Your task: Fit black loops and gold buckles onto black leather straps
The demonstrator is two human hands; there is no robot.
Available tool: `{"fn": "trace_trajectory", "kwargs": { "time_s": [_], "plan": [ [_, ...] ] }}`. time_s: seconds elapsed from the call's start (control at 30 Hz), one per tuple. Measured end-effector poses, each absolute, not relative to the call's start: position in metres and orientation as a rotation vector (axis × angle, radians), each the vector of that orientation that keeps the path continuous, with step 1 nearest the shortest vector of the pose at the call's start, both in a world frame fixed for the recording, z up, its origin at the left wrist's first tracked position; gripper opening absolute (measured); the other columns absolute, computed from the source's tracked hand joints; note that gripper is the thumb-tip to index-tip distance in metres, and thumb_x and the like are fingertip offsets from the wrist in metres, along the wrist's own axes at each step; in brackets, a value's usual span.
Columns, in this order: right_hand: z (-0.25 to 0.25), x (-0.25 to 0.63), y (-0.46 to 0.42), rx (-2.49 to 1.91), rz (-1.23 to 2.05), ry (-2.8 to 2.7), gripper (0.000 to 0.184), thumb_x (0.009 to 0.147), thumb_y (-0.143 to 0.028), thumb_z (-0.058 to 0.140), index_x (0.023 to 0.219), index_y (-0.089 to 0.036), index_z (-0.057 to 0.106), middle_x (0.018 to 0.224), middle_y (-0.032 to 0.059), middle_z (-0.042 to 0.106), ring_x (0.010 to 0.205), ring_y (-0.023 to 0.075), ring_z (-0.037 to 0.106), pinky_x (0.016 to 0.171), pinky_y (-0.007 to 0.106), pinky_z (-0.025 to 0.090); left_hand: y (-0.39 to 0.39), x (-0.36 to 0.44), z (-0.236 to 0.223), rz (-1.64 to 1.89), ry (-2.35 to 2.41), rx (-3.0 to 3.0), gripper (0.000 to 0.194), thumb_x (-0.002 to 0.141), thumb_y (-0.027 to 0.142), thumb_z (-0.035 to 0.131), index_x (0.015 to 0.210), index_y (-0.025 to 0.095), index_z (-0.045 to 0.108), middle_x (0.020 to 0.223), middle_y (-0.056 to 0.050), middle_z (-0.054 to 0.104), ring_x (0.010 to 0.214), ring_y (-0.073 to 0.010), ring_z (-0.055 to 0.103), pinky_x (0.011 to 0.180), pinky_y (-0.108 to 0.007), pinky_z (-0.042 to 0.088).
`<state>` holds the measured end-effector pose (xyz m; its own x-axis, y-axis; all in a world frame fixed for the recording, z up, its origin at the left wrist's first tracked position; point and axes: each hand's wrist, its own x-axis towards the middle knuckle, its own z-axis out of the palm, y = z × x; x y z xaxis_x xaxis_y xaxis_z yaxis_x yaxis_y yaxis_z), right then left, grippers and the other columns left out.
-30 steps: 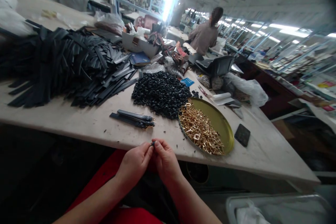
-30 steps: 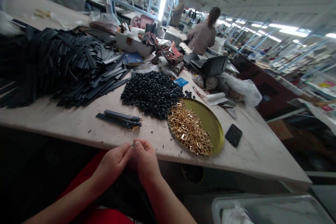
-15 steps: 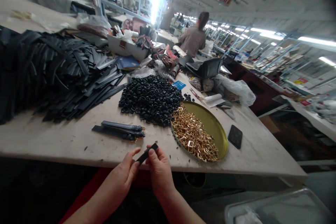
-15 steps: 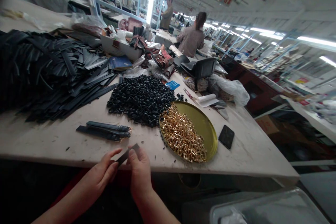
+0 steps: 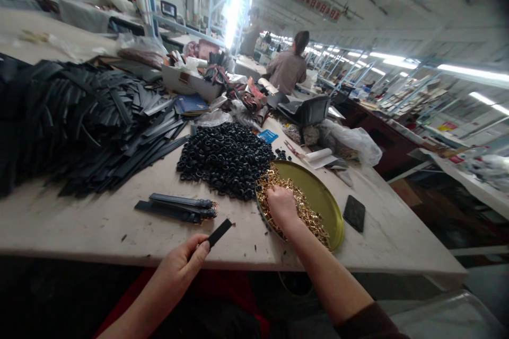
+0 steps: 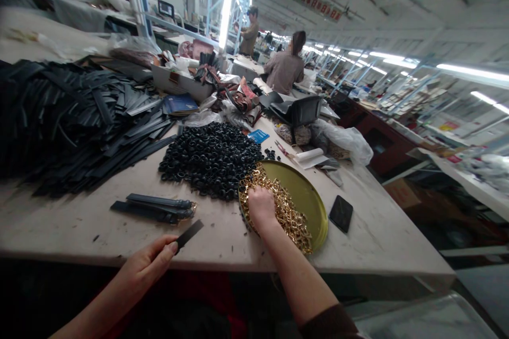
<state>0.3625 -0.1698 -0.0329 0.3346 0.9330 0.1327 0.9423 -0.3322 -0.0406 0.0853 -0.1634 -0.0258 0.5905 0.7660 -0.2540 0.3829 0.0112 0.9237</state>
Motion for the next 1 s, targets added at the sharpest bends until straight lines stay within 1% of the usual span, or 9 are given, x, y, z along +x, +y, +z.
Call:
{"fn": "trace_trajectory", "kwargs": {
  "time_s": [0.1, 0.27, 0.33, 0.43, 0.53, 0.63, 0.73, 0.9, 1.0],
  "plan": [
    [-0.034, 0.364, -0.164, -2.416, -0.111, -1.742, 0.018, 0.074, -0.002, 0.046, 0.069, -0.011, 0.060, 0.078, 0.0145, 0.060, 0.076, 0.0213, 0.055, 0.070, 0.033, 0.036, -0.172, 0.083, -0.028, 0.350, 0.971, 1.512, 0.031, 0.080, 0.046, 0.039, 0.083, 0.019, 0.053, 0.049, 0.006, 0.045, 0.042, -0.0109, 0.041, 0.039, -0.019, 0.029],
    [-0.014, 0.342, -0.178, -2.224, -0.057, -1.680, 0.014, 0.080, -0.013, 0.046, 0.072, -0.014, 0.057, 0.080, 0.0105, 0.060, 0.075, 0.0180, 0.054, 0.068, 0.029, 0.039, -0.177, 0.080, -0.024, 0.462, 0.940, 1.491, 0.029, 0.081, 0.046, 0.040, 0.078, 0.018, 0.049, 0.056, 0.005, 0.049, 0.042, -0.0086, 0.040, 0.042, -0.019, 0.031],
    [-0.006, 0.317, -0.189, -2.021, 0.202, -1.532, 0.013, 0.082, -0.023, 0.046, 0.076, -0.016, 0.056, 0.074, 0.0048, 0.059, 0.068, 0.0150, 0.054, 0.063, 0.026, 0.041, -0.177, 0.083, -0.016, 0.551, 0.949, 1.517, 0.030, 0.080, 0.045, 0.044, 0.084, 0.017, 0.052, 0.061, 0.004, 0.052, 0.051, -0.0105, 0.046, 0.048, -0.020, 0.036],
    [-0.003, 0.264, -0.206, -1.486, 0.888, -1.015, 0.014, 0.075, -0.031, 0.056, 0.073, -0.017, 0.054, 0.063, -0.0018, 0.056, 0.058, 0.0117, 0.051, 0.060, 0.025, 0.041, -0.179, 0.090, -0.004, 0.690, 0.935, 1.512, 0.031, 0.079, 0.044, 0.050, 0.091, 0.016, 0.056, 0.075, 0.001, 0.059, 0.070, -0.0145, 0.054, 0.064, -0.023, 0.042],
    [-0.007, 0.217, -0.218, -1.224, 1.151, -0.728, 0.015, 0.068, -0.029, 0.062, 0.070, -0.017, 0.054, 0.061, -0.0038, 0.055, 0.057, 0.0096, 0.049, 0.061, 0.025, 0.040, -0.185, 0.093, 0.001, 0.783, 0.909, 1.490, 0.030, 0.079, 0.042, 0.051, 0.088, 0.014, 0.058, 0.081, -0.002, 0.062, 0.078, -0.0166, 0.056, 0.071, -0.026, 0.043],
    [-0.012, 0.194, -0.223, -1.198, 1.206, -0.673, 0.011, 0.067, -0.025, 0.062, 0.073, -0.017, 0.056, 0.061, -0.0046, 0.055, 0.055, 0.0086, 0.047, 0.059, 0.023, 0.038, -0.192, 0.086, -0.003, 0.820, 0.949, 1.484, 0.030, 0.079, 0.042, 0.051, 0.085, 0.013, 0.058, 0.076, -0.002, 0.062, 0.074, -0.0168, 0.057, 0.069, -0.026, 0.044],
    [-0.012, 0.194, -0.225, -1.264, 1.241, -0.815, 0.012, 0.072, -0.030, 0.058, 0.074, -0.018, 0.060, 0.063, -0.0030, 0.055, 0.056, 0.0094, 0.047, 0.058, 0.023, 0.038, -0.191, 0.074, -0.008, 0.805, 1.000, 1.500, 0.030, 0.080, 0.041, 0.050, 0.087, 0.013, 0.059, 0.075, -0.002, 0.063, 0.073, -0.0173, 0.058, 0.068, -0.026, 0.045],
    [-0.008, 0.209, -0.234, -1.375, 1.034, -1.375, 0.012, 0.075, -0.028, 0.057, 0.072, -0.019, 0.065, 0.100, 0.0048, 0.058, 0.088, 0.0160, 0.053, 0.074, 0.027, 0.039, -0.181, 0.063, -0.015, 0.669, 1.004, 1.505, 0.028, 0.078, 0.037, 0.050, 0.087, 0.012, 0.061, 0.077, -0.002, 0.062, 0.074, -0.0175, 0.056, 0.066, -0.026, 0.043],
    [-0.012, 0.214, -0.236, -1.369, 1.053, -1.388, 0.009, 0.074, -0.023, 0.060, 0.082, -0.022, 0.063, 0.085, 0.0008, 0.059, 0.073, 0.0126, 0.053, 0.065, 0.025, 0.040, -0.179, 0.063, -0.014, 0.525, 0.879, 1.437, 0.029, 0.074, 0.035, 0.054, 0.088, 0.011, 0.062, 0.072, 0.000, 0.059, 0.068, -0.0143, 0.053, 0.062, -0.023, 0.040]
  ]
}}
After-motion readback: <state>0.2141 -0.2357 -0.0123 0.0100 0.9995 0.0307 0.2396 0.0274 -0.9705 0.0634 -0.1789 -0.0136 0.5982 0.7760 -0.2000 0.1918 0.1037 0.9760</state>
